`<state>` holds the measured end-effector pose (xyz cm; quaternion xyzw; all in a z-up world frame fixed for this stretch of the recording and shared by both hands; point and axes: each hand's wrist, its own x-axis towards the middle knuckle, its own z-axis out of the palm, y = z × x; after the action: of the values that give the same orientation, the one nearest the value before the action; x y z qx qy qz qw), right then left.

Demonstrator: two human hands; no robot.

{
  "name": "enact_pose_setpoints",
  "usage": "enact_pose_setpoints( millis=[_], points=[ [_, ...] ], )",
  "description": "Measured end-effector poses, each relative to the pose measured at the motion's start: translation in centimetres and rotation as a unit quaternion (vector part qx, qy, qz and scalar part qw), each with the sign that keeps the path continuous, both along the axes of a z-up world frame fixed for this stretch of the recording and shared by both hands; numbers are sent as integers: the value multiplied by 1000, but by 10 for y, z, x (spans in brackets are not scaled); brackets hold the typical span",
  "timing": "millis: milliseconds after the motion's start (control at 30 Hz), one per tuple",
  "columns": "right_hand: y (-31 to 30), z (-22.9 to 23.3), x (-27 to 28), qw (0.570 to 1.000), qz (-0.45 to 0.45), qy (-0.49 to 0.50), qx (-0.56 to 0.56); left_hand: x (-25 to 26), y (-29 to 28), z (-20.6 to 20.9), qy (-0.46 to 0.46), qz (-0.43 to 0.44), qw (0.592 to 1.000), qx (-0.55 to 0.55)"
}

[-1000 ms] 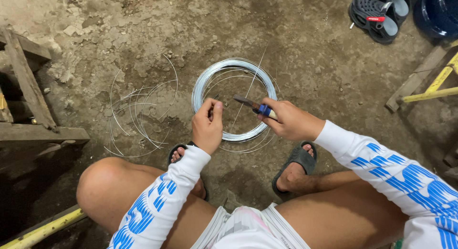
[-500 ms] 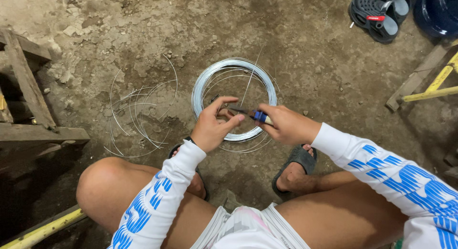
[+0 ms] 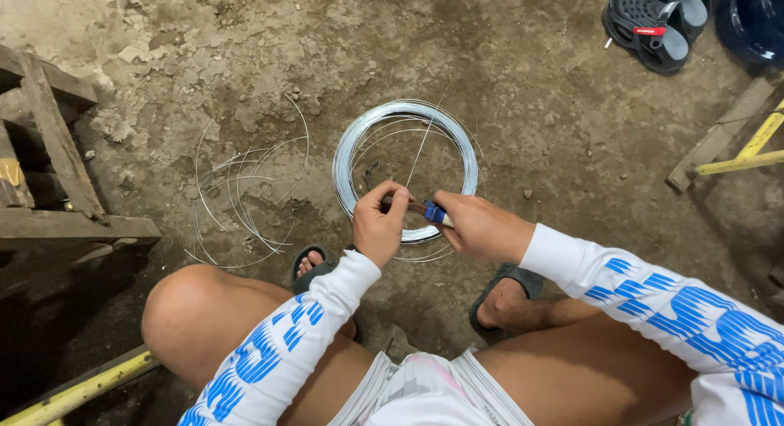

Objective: The person sits on the floor and repeatedly cuts short lengths of metal wire from a coil using pliers. The cut pieces are placed on the floor beside the coil.

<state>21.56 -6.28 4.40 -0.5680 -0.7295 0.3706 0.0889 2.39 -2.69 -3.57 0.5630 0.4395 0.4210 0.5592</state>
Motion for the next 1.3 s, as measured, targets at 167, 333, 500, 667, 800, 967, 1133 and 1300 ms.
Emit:
enact_pose_setpoints(
  millis=[167,333,500,667,800,967,1133,1300],
  points=[
    [0,-1,-4,1000,-5,3,25,3,-2,-3,-23,23,999,-15],
    [2,0,-3,1000,-12,-16,22,0,0,0,-7,25,1000,-4],
    [0,-6,0,998,12,6,61,0,-1,0,27,41,998,28],
    [-9,-15,4,994,18,-11,105,2,1,-9,39,69,996,35],
    [-13,-22,9,997,9,-16,80,0,7,-18,26,81,996,22],
    [-19,-31,10,996,-59,61,-2,-4,17,-24,-33,80,996,-27],
    [-23,-41,-18,952,-140,256,-88,-4,22,-25,-110,76,979,-153],
    [-17,-49,-58,925,-200,323,-30,-4,22,-24,-149,74,975,-149]
  ],
)
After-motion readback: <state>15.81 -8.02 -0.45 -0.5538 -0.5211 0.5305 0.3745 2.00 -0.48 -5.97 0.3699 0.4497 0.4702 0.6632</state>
